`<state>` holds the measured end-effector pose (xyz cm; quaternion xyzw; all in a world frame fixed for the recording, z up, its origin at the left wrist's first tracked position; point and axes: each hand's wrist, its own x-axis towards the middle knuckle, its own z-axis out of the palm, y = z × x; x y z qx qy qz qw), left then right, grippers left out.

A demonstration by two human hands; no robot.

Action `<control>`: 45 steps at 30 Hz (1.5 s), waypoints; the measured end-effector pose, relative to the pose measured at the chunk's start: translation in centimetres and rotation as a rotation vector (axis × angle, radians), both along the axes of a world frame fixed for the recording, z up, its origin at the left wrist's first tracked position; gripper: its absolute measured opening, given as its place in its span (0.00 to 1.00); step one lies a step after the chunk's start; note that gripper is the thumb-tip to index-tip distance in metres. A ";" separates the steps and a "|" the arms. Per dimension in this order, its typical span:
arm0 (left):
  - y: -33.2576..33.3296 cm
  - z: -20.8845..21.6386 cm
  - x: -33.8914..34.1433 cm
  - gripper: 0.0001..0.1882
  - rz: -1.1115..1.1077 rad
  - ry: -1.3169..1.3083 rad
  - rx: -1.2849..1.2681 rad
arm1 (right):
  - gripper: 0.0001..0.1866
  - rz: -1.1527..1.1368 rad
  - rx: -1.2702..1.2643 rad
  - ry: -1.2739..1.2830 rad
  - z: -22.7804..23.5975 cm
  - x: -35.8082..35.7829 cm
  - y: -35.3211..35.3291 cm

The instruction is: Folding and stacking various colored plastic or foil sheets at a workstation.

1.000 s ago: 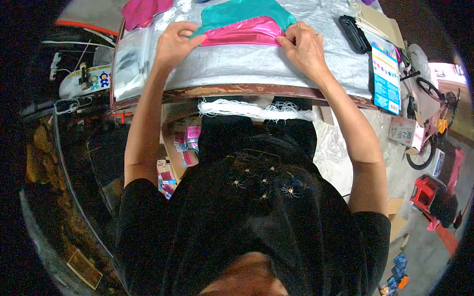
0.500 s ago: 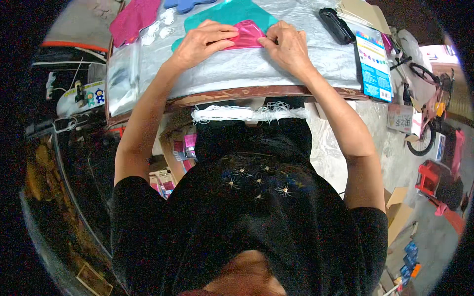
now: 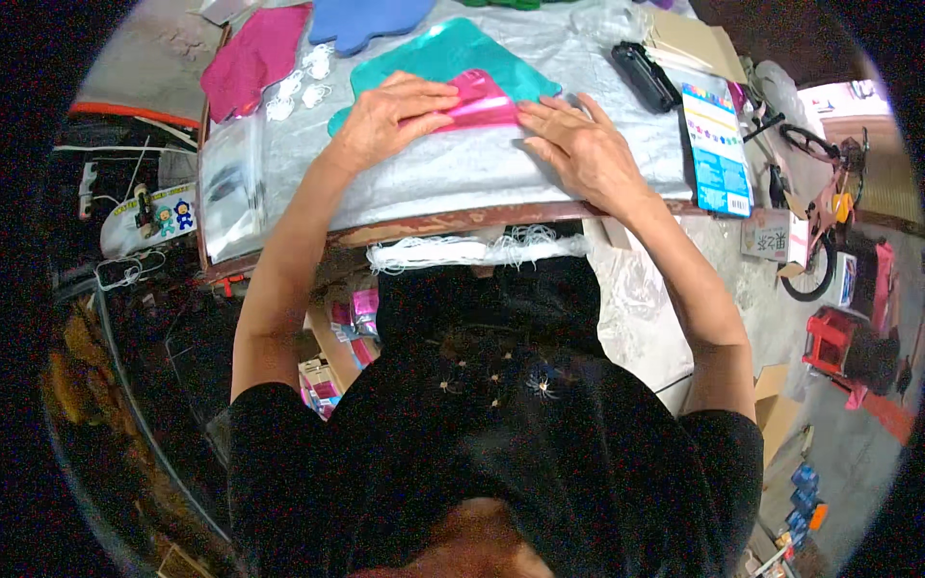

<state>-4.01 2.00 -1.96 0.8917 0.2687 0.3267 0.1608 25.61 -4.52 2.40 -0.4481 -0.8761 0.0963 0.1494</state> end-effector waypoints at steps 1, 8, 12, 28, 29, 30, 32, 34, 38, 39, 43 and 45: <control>0.1 -0.1 -0.1 0.15 0.004 -0.006 0.009 | 0.25 -0.085 -0.189 0.011 1.1 0.0 0.8; 1.0 0.3 -0.3 0.15 -0.009 -0.054 -0.033 | 0.29 -0.080 0.167 0.094 -2.8 -4.2 14.6; 0.7 0.3 -0.3 0.15 -0.002 -0.076 -0.072 | 0.26 -0.093 0.186 -0.025 -2.9 -6.2 16.7; 2.3 0.0 -1.4 0.14 -0.034 -0.010 -0.113 | 0.11 -0.258 -0.499 0.776 -1.7 -5.8 15.7; 2.3 0.0 -1.4 0.14 -0.035 -0.009 -0.116 | 0.11 -0.260 -0.503 0.777 -1.9 -5.7 15.0; 2.2 0.1 -1.4 0.13 -0.023 -0.002 -0.095 | 0.09 -0.151 -0.395 0.707 -2.1 -5.6 13.7; 1.9 0.3 -1.3 0.12 -0.001 0.011 -0.052 | 0.07 0.062 -0.179 0.560 -1.3 -6.0 11.1; 1.5 0.3 -1.4 0.12 0.011 0.032 -0.040 | 0.07 0.147 -0.006 0.450 -2.0 -5.8 9.9; 0.4 0.2 -1.3 0.11 0.049 0.043 -0.010 | 0.08 0.284 0.319 0.243 -3.1 -5.5 7.4; 0.1 0.2 -1.2 0.10 0.062 0.008 -0.012 | 0.08 0.256 0.291 0.262 -3.2 -5.5 6.9; -0.8 1.5 -1.1 0.10 0.266 0.019 0.136 | 0.07 0.214 0.331 0.242 -3.0 -5.8 5.2; -1.1 1.7 -1.0 0.11 0.357 0.042 0.212 | 0.07 0.204 0.366 0.224 -2.6 -5.8 4.2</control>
